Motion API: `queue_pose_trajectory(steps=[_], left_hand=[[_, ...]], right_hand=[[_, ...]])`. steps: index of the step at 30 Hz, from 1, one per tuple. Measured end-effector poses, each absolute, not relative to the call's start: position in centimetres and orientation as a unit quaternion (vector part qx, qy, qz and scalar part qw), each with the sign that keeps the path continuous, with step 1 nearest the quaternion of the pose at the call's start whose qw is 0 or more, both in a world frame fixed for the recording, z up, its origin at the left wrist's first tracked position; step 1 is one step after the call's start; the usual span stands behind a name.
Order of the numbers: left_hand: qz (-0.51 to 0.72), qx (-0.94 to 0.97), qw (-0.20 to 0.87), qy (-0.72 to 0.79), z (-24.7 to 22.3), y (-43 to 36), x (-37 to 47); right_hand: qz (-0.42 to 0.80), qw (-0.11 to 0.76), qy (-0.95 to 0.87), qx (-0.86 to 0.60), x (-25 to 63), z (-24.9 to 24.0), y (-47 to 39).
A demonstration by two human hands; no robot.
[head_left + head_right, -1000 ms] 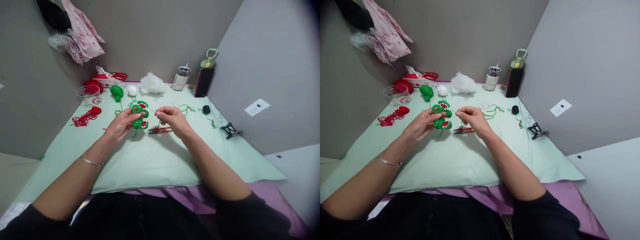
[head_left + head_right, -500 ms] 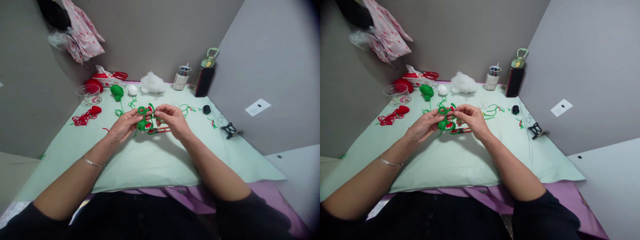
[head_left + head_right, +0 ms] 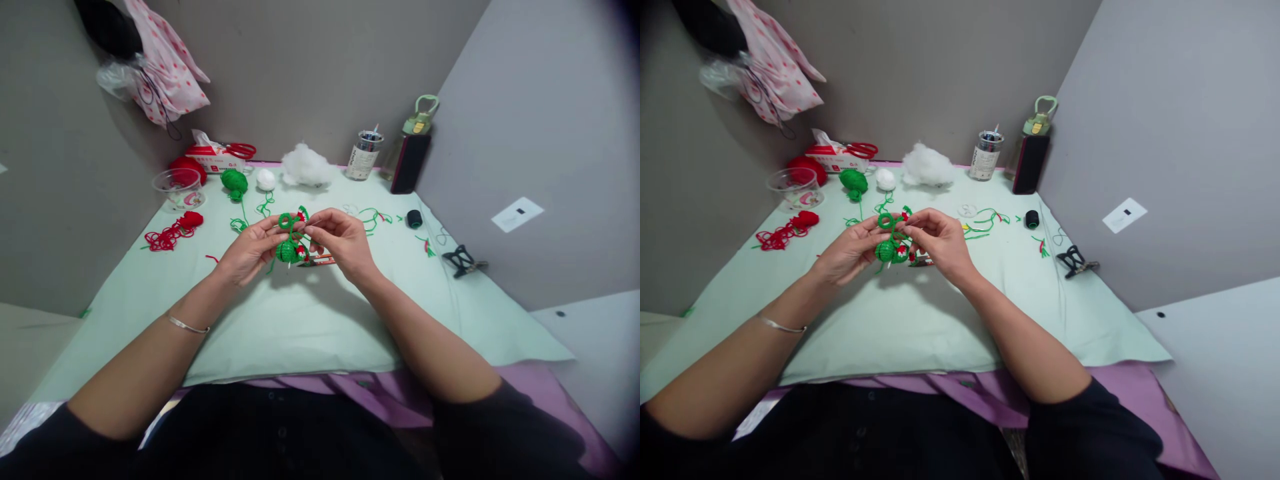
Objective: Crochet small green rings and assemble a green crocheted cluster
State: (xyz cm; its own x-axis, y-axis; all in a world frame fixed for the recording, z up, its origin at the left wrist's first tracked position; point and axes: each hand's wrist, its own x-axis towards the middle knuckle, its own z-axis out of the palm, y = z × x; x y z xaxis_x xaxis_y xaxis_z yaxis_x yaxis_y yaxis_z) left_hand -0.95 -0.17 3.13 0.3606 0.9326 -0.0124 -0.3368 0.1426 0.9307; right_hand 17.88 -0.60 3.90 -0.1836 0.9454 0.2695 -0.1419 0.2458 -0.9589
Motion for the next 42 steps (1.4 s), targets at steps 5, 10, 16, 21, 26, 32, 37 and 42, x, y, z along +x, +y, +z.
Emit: queue_pose_trajectory(steps=[5,10,16,21,26,32,37,42], left_hand=[[0.464,0.463,0.687,0.313,3.03,-0.15,-0.98],[0.462,0.473,0.683,0.311,2.64,0.03,-1.21],[0.465,0.471,0.677,0.322,2.73,-0.03,-1.16],[0.47,0.461,0.678,0.329,2.83,-0.1,-1.0],[0.471,0.454,0.68,0.33,2.99,-0.24,-0.94],[0.47,0.456,0.679,0.332,2.92,-0.2,-0.98],[0.472,0.459,0.677,0.328,2.57,0.0,-1.04],[0.472,0.461,0.675,0.329,2.55,0.03,-0.98]], right_hand=[[0.484,0.551,-0.589,-0.34,17.73,3.75,-0.7],[0.471,0.558,-0.594,-0.337,17.58,3.94,-0.85],[0.46,0.558,-0.604,-0.336,17.62,3.89,-0.88],[0.457,0.552,-0.609,-0.34,17.67,3.66,-0.68],[0.444,0.558,-0.612,-0.344,17.71,3.68,-0.66],[0.444,0.556,-0.61,-0.348,17.78,3.77,-0.71],[0.438,0.55,-0.614,-0.358,17.82,3.71,-0.63],[0.437,0.547,-0.617,-0.359,17.9,3.65,-0.59]])
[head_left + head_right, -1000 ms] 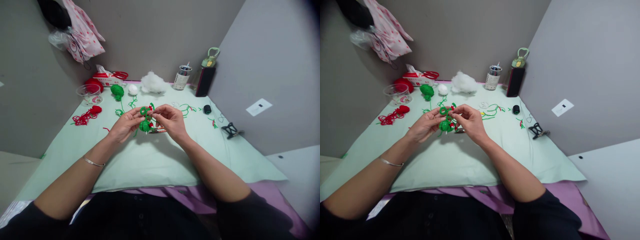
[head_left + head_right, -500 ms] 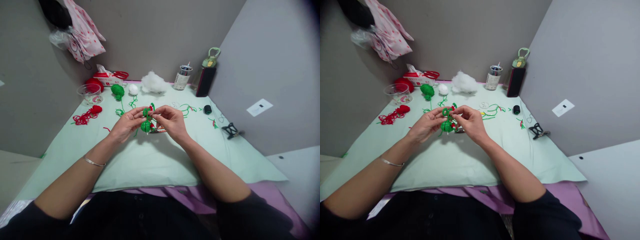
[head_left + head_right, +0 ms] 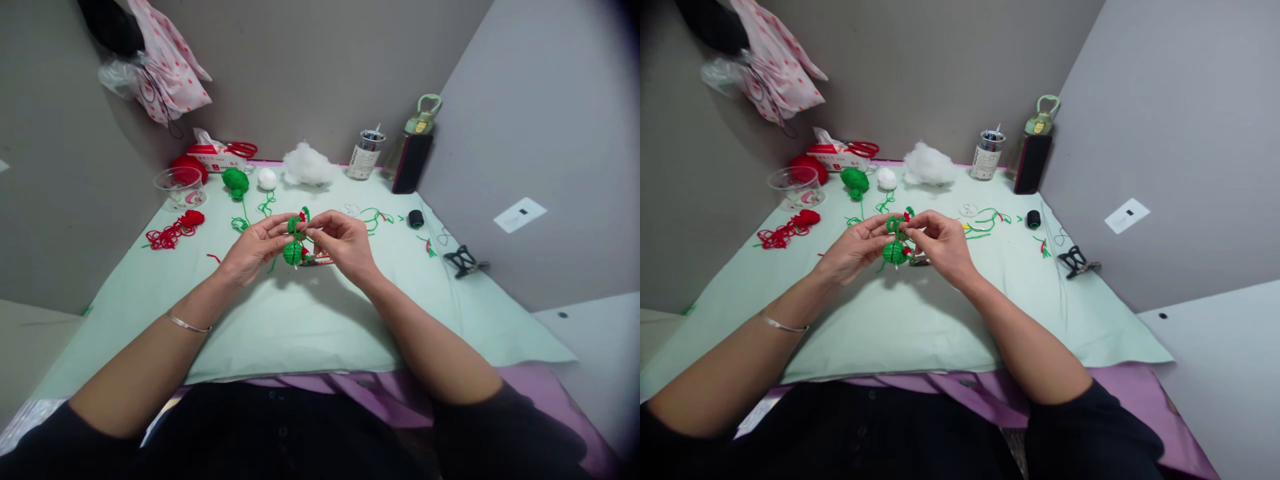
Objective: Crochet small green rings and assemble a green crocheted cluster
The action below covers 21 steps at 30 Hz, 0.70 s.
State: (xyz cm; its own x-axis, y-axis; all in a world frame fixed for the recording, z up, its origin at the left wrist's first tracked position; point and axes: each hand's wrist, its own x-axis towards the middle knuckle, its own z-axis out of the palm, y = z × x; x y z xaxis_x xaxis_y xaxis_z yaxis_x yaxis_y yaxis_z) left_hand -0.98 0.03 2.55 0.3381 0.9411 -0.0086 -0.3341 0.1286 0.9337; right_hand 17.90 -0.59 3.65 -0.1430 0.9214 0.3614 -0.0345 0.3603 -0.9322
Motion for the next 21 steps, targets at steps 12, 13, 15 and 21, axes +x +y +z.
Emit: queue_pose_trajectory(steps=[12,13,15,21], left_hand=[[0.467,0.467,0.67,0.34,2.42,0.03,-1.11],[0.466,0.468,0.67,0.339,2.41,0.04,-1.1],[0.466,0.468,0.669,0.34,2.44,0.04,-1.07],[0.464,0.466,0.663,0.357,2.64,-0.09,-0.96]], right_hand=[[0.435,0.535,-0.624,-0.368,18.03,3.7,-0.68],[0.429,0.532,-0.628,-0.372,18.02,3.74,-0.71],[0.416,0.527,-0.635,-0.381,18.01,3.81,-0.75],[0.412,0.518,-0.643,-0.385,17.99,3.85,-0.79]])
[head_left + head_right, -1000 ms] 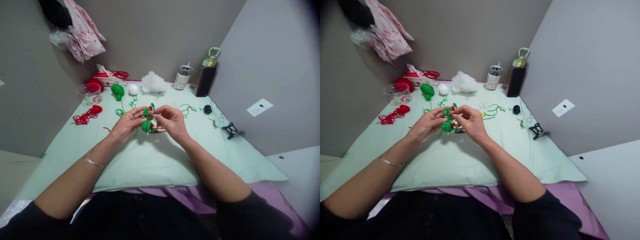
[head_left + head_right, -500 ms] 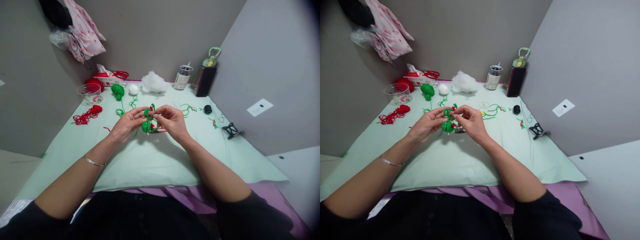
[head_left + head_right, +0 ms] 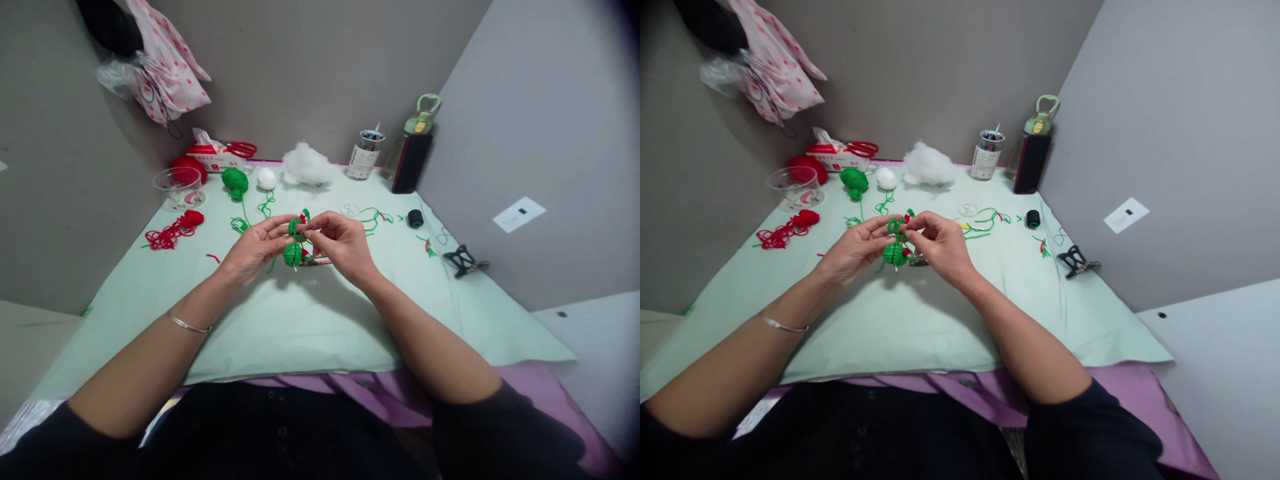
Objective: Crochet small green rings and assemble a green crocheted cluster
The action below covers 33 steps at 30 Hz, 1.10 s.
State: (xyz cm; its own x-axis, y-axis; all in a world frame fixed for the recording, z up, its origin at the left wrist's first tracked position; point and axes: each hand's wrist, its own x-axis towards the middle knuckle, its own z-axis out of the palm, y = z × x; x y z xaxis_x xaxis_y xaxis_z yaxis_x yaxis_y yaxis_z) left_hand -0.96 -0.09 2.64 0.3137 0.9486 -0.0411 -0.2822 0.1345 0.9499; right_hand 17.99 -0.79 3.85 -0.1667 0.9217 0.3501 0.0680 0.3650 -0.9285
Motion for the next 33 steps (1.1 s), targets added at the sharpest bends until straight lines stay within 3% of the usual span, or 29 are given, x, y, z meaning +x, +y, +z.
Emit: queue_pose_trajectory(steps=[10,18,27,33], left_hand=[[0.467,0.464,0.671,0.341,2.7,-0.3,-0.9],[0.481,0.455,0.667,0.341,2.9,-0.4,-0.9],[0.514,0.393,0.679,0.346,2.8,-0.5,-0.4],[0.475,0.377,0.714,0.349,2.6,-0.4,-0.6]], right_hand=[[0.311,0.527,-0.694,-0.379,17.6,3.1,-0.9],[0.367,0.535,-0.669,-0.363,17.8,3.0,-0.5],[0.302,0.54,-0.696,-0.366,17.4,2.4,-0.7],[0.288,0.557,-0.691,-0.36,17.0,2.0,-0.7]])
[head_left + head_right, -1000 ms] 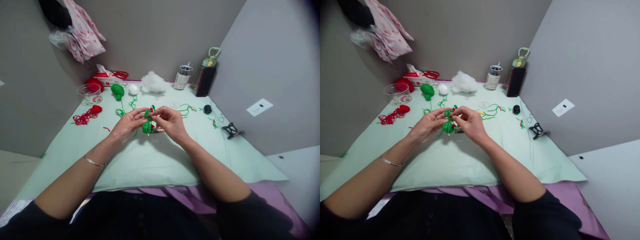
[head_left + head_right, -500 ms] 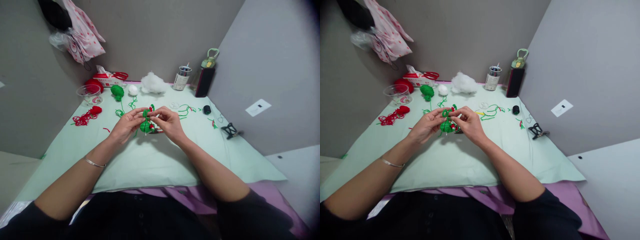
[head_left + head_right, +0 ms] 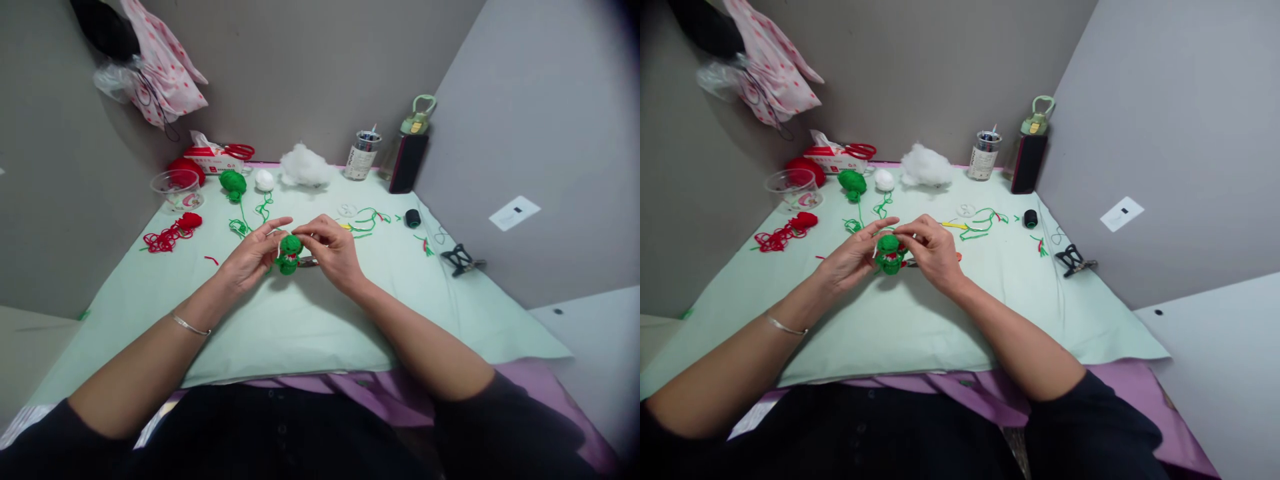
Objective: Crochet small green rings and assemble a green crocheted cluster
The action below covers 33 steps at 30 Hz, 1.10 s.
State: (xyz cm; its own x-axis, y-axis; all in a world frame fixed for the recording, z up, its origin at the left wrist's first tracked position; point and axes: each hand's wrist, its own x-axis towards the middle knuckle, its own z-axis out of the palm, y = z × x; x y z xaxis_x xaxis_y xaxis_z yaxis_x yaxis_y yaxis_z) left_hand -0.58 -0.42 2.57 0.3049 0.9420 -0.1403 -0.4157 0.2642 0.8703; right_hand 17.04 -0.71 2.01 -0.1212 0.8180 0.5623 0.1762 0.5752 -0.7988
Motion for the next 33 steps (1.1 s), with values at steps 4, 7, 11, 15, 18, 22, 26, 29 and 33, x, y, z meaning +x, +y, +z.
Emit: queue_pose_trajectory(steps=[4,7,11,15,18,22,26,29,33], left_hand=[[0.474,0.37,0.72,0.347,1.9,-0.1,-0.6],[0.475,0.367,0.72,0.347,1.7,0.0,-0.5],[0.488,0.363,0.712,0.35,2.1,0.0,-0.6],[0.511,0.361,0.694,0.355,2.4,-0.2,-0.7],[0.511,0.368,0.688,0.361,2.3,-0.3,-0.4],[0.498,0.377,0.686,0.374,2.3,-0.6,0.2],[0.521,0.371,0.676,0.367,2.6,-0.7,0.1],[0.534,0.383,0.663,0.358,2.6,-0.6,-0.1],[0.506,0.434,0.662,0.343,2.3,-0.7,0.0]], right_hand=[[0.279,0.538,-0.705,-0.369,17.1,1.8,-0.5],[0.282,0.52,-0.718,-0.366,17.3,1.9,-0.4],[0.251,0.517,-0.731,-0.368,17.7,2.6,-0.7],[0.207,0.496,-0.748,-0.39,17.8,2.9,-0.9],[0.211,0.473,-0.759,-0.395,17.4,2.5,-0.8],[0.22,0.471,-0.757,-0.397,16.8,1.9,-0.7],[0.215,0.513,-0.731,-0.396,16.9,2.0,-0.7],[0.211,0.552,-0.703,-0.396,17.2,2.3,-0.7],[0.196,0.562,-0.7,-0.394,17.3,2.4,-0.9]])
